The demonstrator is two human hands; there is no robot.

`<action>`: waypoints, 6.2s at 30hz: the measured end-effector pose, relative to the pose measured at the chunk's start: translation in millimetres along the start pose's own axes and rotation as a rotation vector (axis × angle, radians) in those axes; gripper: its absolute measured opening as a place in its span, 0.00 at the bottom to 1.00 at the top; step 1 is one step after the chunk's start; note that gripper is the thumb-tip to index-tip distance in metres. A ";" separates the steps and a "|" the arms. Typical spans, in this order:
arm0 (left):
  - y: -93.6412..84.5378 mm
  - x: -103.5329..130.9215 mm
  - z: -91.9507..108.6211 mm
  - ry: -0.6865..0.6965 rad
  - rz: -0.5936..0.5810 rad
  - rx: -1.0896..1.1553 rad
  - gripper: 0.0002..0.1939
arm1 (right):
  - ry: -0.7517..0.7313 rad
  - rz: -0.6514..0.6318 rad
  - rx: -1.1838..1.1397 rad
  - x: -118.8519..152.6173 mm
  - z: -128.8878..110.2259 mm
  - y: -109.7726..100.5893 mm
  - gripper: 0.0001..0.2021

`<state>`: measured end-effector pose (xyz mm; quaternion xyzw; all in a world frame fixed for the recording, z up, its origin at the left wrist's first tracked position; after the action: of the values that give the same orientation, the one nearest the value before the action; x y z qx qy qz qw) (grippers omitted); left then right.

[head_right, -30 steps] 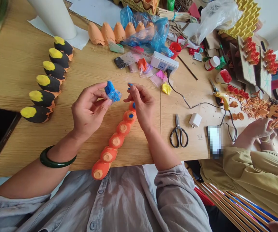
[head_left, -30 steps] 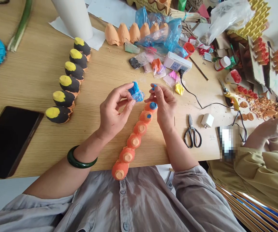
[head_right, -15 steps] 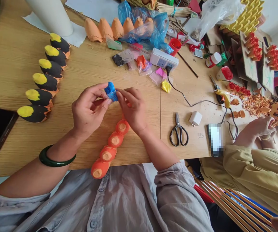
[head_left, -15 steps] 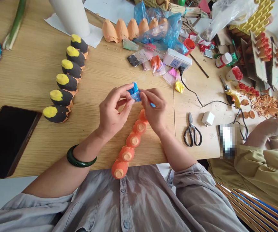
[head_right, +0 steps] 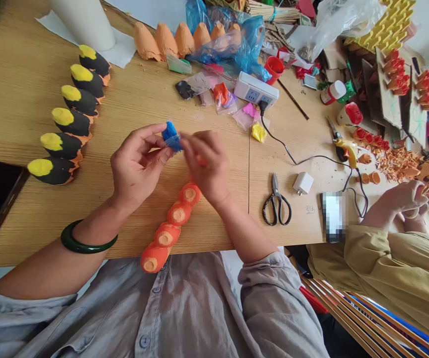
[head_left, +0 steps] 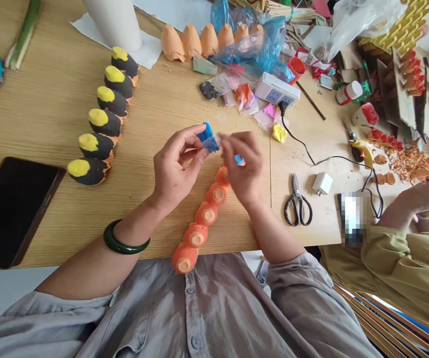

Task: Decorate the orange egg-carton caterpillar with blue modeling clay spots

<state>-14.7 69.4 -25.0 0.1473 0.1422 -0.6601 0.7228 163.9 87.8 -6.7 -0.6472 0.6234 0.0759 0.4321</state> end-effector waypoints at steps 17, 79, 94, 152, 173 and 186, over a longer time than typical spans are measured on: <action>8.8 -2.0 -13.7 -0.441 0.037 0.472 0.25 | -0.015 0.055 0.080 -5.3 -7.6 -10.4 0.17; 6.3 -2.8 12.3 -0.175 -0.064 0.020 0.24 | 0.119 0.037 0.053 -1.5 12.4 -12.3 0.20; 7.7 -1.4 15.4 -0.030 -0.090 -0.101 0.27 | -0.123 -0.106 0.120 -1.4 -13.6 2.4 0.16; 7.7 -1.5 20.8 0.080 -0.161 -0.307 0.31 | 0.555 0.006 -0.408 -2.7 26.0 -7.4 0.24; -2.2 -4.0 5.3 -0.398 0.077 0.283 0.27 | 0.060 -0.155 0.056 1.0 11.1 4.2 0.26; 2.8 -4.8 -12.9 -0.642 0.165 0.514 0.22 | 0.756 0.034 -0.707 -2.6 33.8 5.9 0.26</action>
<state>-12.4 79.2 -34.8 0.1205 -0.2716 -0.6265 0.7205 173.1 112.7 -28.6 -0.7258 0.6825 0.0499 -0.0698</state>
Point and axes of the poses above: each hand's wrist, its own x-axis away from the middle knuckle, its own y-axis out of the palm, z = x × y, the point moved 8 cm from there along -x, towards the middle knuckle, and after that the axes turned 3 degrees about -z, right-handed, at the moved point
